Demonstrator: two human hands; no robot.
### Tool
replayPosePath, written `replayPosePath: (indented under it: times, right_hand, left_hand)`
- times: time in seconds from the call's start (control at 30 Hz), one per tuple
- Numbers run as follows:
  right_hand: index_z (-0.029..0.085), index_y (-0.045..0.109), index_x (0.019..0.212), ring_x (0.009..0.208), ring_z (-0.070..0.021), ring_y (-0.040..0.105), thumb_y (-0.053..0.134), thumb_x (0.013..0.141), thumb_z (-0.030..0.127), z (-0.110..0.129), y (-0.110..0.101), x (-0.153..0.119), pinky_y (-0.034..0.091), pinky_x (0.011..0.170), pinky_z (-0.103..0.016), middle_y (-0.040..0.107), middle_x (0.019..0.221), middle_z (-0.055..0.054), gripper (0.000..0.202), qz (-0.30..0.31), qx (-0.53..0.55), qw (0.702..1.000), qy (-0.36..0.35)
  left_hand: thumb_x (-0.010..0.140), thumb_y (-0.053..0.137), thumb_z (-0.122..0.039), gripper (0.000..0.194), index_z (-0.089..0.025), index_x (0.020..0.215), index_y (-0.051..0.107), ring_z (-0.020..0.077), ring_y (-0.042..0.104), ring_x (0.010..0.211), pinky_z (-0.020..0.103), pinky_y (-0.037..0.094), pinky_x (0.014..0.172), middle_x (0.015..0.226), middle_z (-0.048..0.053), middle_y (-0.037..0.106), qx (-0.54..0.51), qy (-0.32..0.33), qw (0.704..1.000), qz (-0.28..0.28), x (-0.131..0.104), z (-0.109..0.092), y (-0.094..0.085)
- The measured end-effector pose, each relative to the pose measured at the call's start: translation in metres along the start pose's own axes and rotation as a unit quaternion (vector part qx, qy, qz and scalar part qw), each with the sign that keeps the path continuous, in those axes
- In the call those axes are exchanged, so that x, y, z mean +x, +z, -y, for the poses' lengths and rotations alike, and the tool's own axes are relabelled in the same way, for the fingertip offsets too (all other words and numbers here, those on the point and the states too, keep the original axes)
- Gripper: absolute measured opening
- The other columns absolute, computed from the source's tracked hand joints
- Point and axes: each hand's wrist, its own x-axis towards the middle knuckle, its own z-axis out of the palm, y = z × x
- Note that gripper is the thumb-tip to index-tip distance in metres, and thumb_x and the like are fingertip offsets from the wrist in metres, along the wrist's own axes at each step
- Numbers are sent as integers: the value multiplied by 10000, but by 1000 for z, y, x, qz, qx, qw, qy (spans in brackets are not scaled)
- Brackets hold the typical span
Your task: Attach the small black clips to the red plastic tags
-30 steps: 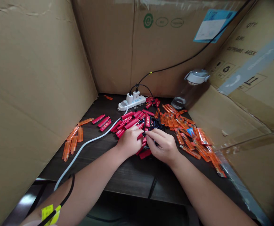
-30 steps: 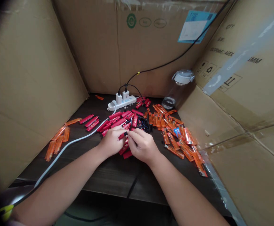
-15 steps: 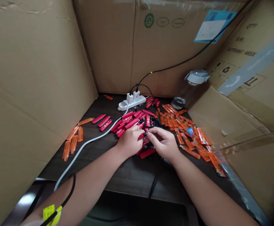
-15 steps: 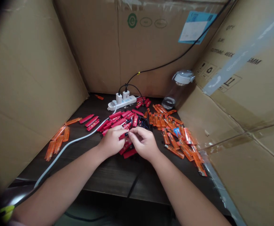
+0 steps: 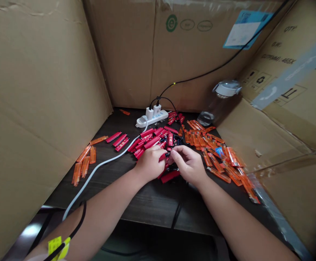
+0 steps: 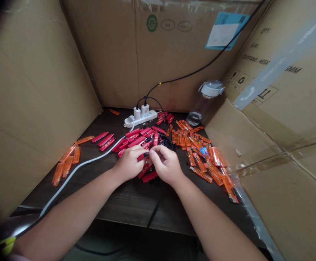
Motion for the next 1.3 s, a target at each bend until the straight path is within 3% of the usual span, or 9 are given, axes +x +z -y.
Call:
replayPosePath:
  times: [0.17, 0.3, 0.43, 0.77, 0.93, 1.03, 1.13, 1.3]
  right_hand:
    - [167, 593, 819, 551, -145, 635, 615, 834, 448, -1, -3, 7, 570, 571, -295, 629, 646, -10, 282, -44, 116, 991, 52]
    - [158, 638, 873, 563, -152, 638, 688, 757, 440, -1, -6, 10, 577, 563, -304, 652, 679, -21, 308, 44, 137, 985, 94]
    - [166, 656, 967, 563, -129, 612, 710, 745, 399, 0, -3, 8, 555, 549, -276, 656, 719, -19, 327, 124, 148, 978, 80]
    - [152, 656, 832, 549, -85, 549, 686, 789, 340, 2, 0, 5, 501, 527, -226, 576, 744, 4, 195, 135, 123, 982, 45]
    - [156, 653, 825, 532, -102, 575, 703, 772, 355, 1, -1, 8, 512, 526, -241, 623, 674, 5, 212, 98, 149, 981, 73]
    - [150, 661, 878, 542, -122, 613, 753, 721, 332, -5, -4, 11, 541, 557, -262, 660, 634, -3, 257, 20, 212, 971, 111]
    - [142, 673, 860, 517, -124, 615, 798, 661, 290, -8, -6, 13, 547, 549, -259, 668, 581, -8, 278, -49, 266, 953, 135]
    - [155, 696, 824, 500, -117, 611, 833, 594, 244, -4, -7, 14, 553, 519, -246, 662, 564, 1, 282, -67, 327, 930, 155]
  left_hand:
    - [814, 611, -218, 180, -163, 969, 684, 190, 669, 894, 319, 519, 829, 970, 62, 725, -143, -75, 986, -34, 4, -7, -7]
    - [787, 660, -249, 191, -152, 951, 674, 204, 667, 953, 332, 522, 863, 982, 62, 726, -210, -91, 973, -40, 6, -12, -13]
    - [773, 675, -271, 250, -145, 988, 664, 199, 669, 928, 318, 534, 831, 977, 65, 720, -233, -100, 967, -38, 6, -12, -14]
    - [833, 611, -336, 211, -147, 913, 665, 174, 673, 836, 275, 534, 762, 892, 46, 719, -250, -75, 965, -11, 5, -13, -13]
    - [871, 550, -390, 270, -145, 898, 659, 157, 650, 734, 263, 519, 695, 808, 41, 699, -256, -65, 965, -3, 4, -11, -13]
    - [867, 546, -388, 269, -139, 911, 641, 138, 600, 632, 255, 493, 621, 703, 24, 651, -257, -84, 963, 0, 5, -9, -13]
    - [860, 545, -356, 232, -142, 907, 620, 134, 574, 652, 253, 473, 638, 705, 17, 624, -260, -89, 962, -5, 6, -9, -12]
    - [895, 476, -378, 293, -151, 725, 550, 98, 466, 578, 229, 391, 580, 632, -17, 528, -285, -93, 954, 26, 7, -10, -14]
